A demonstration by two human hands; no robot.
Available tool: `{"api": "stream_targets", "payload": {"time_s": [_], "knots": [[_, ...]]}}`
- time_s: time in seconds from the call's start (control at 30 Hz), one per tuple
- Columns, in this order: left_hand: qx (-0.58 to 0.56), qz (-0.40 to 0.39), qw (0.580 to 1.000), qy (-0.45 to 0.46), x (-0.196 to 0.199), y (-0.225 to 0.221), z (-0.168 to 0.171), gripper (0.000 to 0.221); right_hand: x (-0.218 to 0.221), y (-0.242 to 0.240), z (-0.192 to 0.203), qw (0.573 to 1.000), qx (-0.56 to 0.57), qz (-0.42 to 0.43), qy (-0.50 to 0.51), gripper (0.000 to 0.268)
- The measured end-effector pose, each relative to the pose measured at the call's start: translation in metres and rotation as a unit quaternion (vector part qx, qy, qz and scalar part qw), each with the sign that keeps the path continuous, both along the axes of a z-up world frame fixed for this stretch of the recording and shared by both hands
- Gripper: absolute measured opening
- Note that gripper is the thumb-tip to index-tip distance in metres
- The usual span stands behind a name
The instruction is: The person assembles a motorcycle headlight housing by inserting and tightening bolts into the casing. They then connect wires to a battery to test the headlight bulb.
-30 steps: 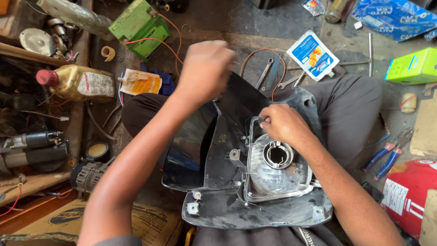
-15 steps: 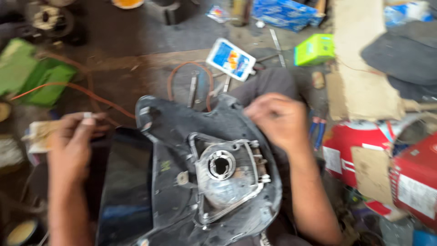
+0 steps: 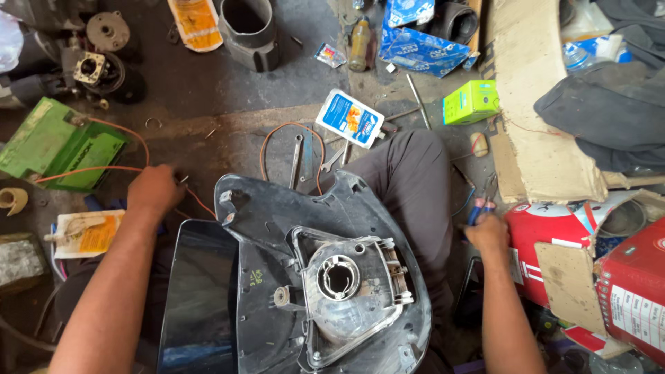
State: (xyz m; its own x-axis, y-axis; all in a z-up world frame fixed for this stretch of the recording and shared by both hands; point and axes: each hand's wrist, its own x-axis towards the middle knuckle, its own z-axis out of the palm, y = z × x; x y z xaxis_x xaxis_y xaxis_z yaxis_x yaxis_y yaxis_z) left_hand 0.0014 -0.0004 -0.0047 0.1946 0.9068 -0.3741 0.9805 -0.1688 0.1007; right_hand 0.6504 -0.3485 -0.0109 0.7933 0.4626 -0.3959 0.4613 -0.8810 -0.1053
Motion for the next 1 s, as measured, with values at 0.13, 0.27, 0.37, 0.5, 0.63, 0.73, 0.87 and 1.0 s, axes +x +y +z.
{"api": "stream_targets", "payload": {"time_s": [0.13,0.27,0.37,0.5,0.63,0.73,0.87,1.0], "knots": [[0.045,0.026,0.998,-0.034,-0.008,-0.01,0.006,0.031,0.003,-0.014,0.015,0.981,0.15,-0.115,0.047,0.027],[0.081,0.054,0.994,-0.05,-0.007,-0.012,0.016,0.03,0.002,-0.025,0.042,0.984,0.15,-0.061,0.074,0.036],[0.081,0.037,0.996,-0.02,-0.004,-0.01,0.009,0.029,-0.012,-0.031,0.056,0.975,0.001,0.173,-0.142,0.049],[0.062,0.02,0.997,0.042,-0.002,-0.001,-0.002,0.03,-0.022,-0.004,0.049,0.923,-0.205,0.208,-0.25,0.048],[0.045,0.028,0.997,0.052,-0.01,-0.003,-0.009,0.033,-0.011,0.012,0.03,0.889,-0.224,0.254,-0.308,0.041],[0.04,0.034,0.998,0.041,-0.008,-0.003,-0.007,0.037,0.005,0.019,0.024,0.857,-0.286,0.275,-0.328,0.044],[0.045,0.048,0.997,0.034,0.003,-0.004,0.01,0.046,0.019,0.036,0.037,0.889,-0.281,0.259,-0.253,0.048],[0.113,0.094,0.985,-0.086,0.014,-0.017,0.061,0.045,0.017,0.033,0.085,0.936,-0.219,0.23,-0.152,0.043]]}}
